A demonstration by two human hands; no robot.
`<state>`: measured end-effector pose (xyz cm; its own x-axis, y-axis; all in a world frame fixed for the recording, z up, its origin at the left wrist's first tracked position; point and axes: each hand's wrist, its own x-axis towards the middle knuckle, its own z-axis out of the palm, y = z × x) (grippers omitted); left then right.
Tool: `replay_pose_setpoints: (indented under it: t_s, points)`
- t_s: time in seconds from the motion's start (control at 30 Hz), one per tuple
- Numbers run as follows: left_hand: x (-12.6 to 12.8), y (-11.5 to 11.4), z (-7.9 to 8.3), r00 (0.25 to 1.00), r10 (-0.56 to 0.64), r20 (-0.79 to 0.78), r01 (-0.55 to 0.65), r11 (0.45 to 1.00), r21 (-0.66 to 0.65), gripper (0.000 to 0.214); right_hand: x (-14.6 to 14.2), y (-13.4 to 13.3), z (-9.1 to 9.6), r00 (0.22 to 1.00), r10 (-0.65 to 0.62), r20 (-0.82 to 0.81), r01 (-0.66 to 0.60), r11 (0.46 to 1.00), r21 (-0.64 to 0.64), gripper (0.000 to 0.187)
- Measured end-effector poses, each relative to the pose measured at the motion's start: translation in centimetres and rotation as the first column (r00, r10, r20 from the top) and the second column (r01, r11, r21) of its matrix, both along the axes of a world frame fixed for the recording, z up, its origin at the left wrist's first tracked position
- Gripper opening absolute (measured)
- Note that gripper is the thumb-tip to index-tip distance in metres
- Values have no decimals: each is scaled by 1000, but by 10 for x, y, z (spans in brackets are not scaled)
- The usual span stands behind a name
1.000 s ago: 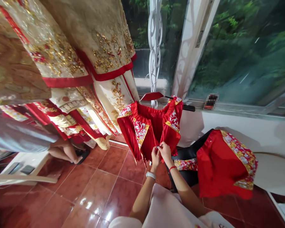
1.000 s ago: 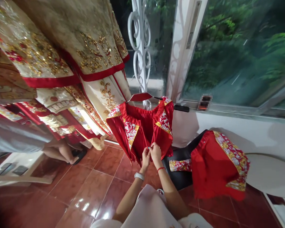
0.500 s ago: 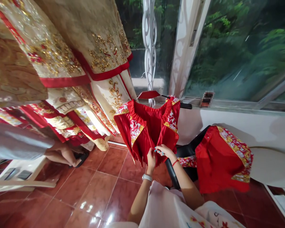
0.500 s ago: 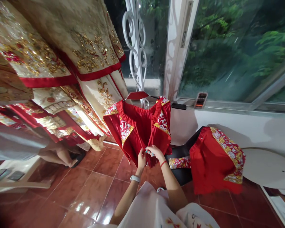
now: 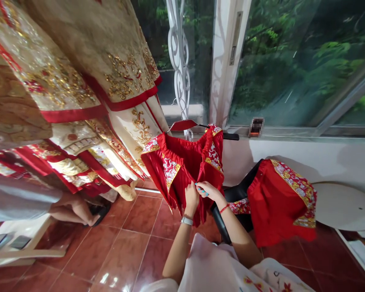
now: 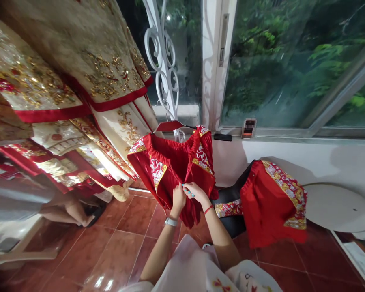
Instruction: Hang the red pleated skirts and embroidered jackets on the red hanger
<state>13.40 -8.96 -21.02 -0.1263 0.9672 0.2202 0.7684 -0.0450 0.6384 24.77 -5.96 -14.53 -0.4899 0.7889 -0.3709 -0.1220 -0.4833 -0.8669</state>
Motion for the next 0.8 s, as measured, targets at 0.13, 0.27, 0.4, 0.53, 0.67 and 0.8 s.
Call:
replay_pose_setpoints:
  t_s: [0.13, 0.27, 0.4, 0.53, 0.67, 0.8]
  points:
    - [12, -8, -5, 1000, -12, -7, 11, 999, -43, 34, -4, 5, 5, 997, -53, -55, 53, 999, -3, 40]
    - [12, -9, 3, 996, -39, 76, 43, 998, -54, 35, -9, 11, 14, 986, -111, -123, 115, 993, 29, 38]
    - [3, -2, 29, 998, -22, 59, 21, 1000, 19, 37, -5, 9, 20, 986, -108, -127, 118, 990, 74, 37]
    - [3, 4, 48, 999, 34, -4, -34, 999, 8, 30, 2, 3, 22, 993, -36, -113, 45, 996, 71, 36]
    - [11, -1, 46, 999, 43, 3, -43, 999, -34, 23, 1, 1, 25, 988, -25, -151, 29, 999, 21, 38]
    - [14, -4, 40, 999, 46, 23, -44, 997, -63, 33, -11, 17, 47, 974, -123, -188, 125, 992, -2, 38]
